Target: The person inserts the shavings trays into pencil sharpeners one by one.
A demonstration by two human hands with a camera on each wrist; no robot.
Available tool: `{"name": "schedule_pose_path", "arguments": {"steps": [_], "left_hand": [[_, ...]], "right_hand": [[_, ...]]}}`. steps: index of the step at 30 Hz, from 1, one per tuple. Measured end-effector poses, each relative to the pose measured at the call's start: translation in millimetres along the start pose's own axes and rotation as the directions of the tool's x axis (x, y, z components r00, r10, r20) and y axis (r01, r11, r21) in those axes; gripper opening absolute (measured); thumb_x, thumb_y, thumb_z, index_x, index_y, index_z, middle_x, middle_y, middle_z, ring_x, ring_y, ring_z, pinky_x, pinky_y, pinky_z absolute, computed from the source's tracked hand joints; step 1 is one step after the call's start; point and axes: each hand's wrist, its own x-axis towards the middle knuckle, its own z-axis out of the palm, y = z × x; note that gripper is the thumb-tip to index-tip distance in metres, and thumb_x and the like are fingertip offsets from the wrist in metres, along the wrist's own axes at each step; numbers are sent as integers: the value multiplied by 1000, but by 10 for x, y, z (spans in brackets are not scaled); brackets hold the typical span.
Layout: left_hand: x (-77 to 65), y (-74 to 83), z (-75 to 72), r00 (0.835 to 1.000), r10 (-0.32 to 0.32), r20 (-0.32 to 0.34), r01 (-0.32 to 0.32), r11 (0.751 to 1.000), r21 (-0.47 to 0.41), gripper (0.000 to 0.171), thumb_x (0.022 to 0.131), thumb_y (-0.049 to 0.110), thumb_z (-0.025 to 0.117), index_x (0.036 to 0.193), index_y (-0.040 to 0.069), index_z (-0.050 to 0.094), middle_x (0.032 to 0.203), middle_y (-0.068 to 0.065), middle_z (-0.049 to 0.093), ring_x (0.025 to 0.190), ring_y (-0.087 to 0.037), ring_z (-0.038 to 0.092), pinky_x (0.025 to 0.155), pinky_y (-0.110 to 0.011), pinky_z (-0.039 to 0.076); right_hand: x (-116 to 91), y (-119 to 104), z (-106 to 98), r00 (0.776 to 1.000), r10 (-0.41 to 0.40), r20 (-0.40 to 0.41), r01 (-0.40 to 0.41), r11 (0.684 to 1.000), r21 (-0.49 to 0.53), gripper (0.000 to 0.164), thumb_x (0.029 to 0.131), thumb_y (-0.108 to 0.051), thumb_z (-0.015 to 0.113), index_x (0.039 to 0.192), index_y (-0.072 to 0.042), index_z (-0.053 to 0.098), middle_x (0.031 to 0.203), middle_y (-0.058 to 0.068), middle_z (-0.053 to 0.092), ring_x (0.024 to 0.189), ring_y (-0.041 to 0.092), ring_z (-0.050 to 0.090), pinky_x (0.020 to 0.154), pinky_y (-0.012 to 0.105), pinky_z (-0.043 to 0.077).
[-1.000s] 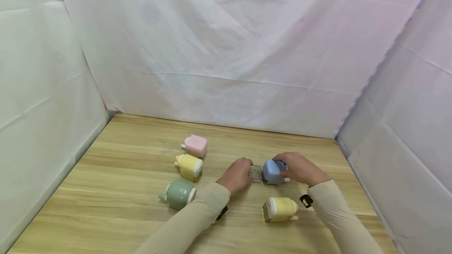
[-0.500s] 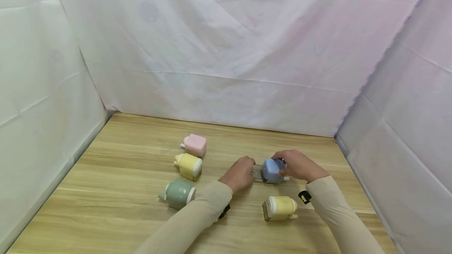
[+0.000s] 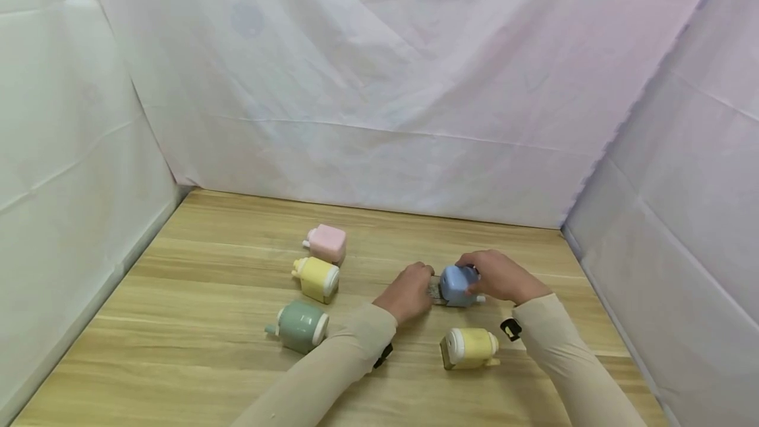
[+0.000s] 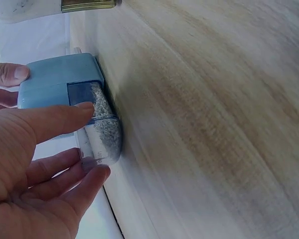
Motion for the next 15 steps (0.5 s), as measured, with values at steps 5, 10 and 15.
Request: {"name": "schedule_pose_path", "arguments": {"steps": [5, 10, 15], "left_hand": [[31, 16, 40, 1000, 4, 9, -4, 1000, -15, 45, 94, 2, 79, 137, -5, 67, 129, -16, 70, 119, -26, 69, 100, -36, 60], [59, 56, 63, 1000, 30, 6, -30, 1000, -1, 50, 94, 3, 81, 140, -5, 64, 131, -18, 69, 122, -28, 69, 102, -36, 60], [83, 83, 91, 998, 61, -5, -61, 998, 28, 47, 94, 8, 83, 136, -2, 65, 126, -16, 72, 118, -26, 70, 100, -34, 60]], "right_hand": [[6, 8, 10, 1000, 4, 5, -4, 1000, 8, 44, 86, -5, 90, 127, -3, 74, 122, 15, 77, 105, 27, 72, 85, 44, 62], [16, 27, 18, 1000, 5, 2, -5, 1000, 16, 45, 85, -4, 90, 128, -3, 74, 123, 15, 76, 106, 28, 72, 86, 44, 62], [23, 44, 20, 1000, -5, -7, 5, 1000, 13, 44, 85, -4, 90, 126, -4, 75, 122, 14, 77, 105, 27, 72, 85, 44, 61]]}}
